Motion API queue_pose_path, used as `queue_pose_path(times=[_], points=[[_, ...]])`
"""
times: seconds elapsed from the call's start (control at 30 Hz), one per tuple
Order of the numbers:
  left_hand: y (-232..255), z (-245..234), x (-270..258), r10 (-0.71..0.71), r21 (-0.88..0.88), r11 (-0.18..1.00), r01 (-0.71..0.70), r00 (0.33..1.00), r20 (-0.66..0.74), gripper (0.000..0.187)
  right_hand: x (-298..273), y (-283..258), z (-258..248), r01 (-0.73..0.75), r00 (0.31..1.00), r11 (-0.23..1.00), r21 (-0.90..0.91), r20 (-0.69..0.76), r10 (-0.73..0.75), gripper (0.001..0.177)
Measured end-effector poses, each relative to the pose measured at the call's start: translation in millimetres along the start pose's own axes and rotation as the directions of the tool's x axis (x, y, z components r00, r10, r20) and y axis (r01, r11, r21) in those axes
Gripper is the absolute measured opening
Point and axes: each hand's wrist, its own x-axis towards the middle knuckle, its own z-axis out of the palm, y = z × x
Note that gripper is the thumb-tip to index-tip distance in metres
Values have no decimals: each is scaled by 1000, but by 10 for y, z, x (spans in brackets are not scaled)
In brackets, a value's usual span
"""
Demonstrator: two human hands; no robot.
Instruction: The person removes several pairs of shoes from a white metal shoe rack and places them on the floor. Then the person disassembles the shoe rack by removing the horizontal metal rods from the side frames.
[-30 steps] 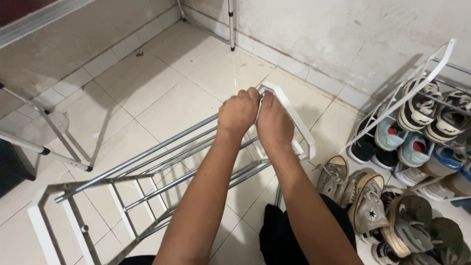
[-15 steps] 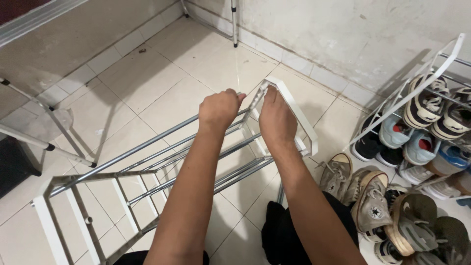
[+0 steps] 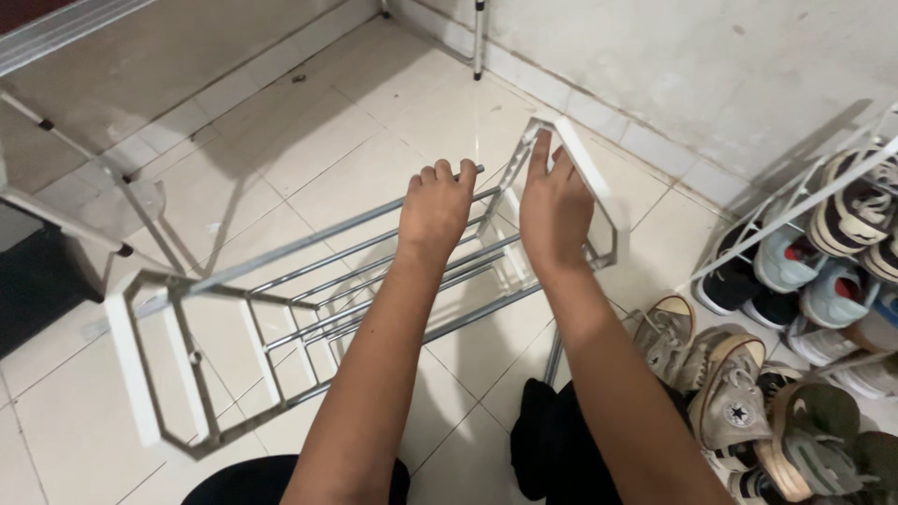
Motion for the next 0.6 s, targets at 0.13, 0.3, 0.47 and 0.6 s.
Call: queue_pose_path(times=[0.13,0.3,0.47,0.6], points=[[-133,-25,-122,-39,6,999,39,998,52,29,63,-4,44,195,981,951,-239,65,-184,52],[-251,44,-235,-40,8,999,40,998,48,29,186,-116,250,257,933,925,-279,321,-163,67],[-305,195,-269,-33,-10,999,33,999,24,29,237,-224,619,348,879,872,-346,444,-174,65],[-371,298,-325,-24,-40,999,24,1000,10,33,283,-203,912,395,852,867,-305,474,-222,65]])
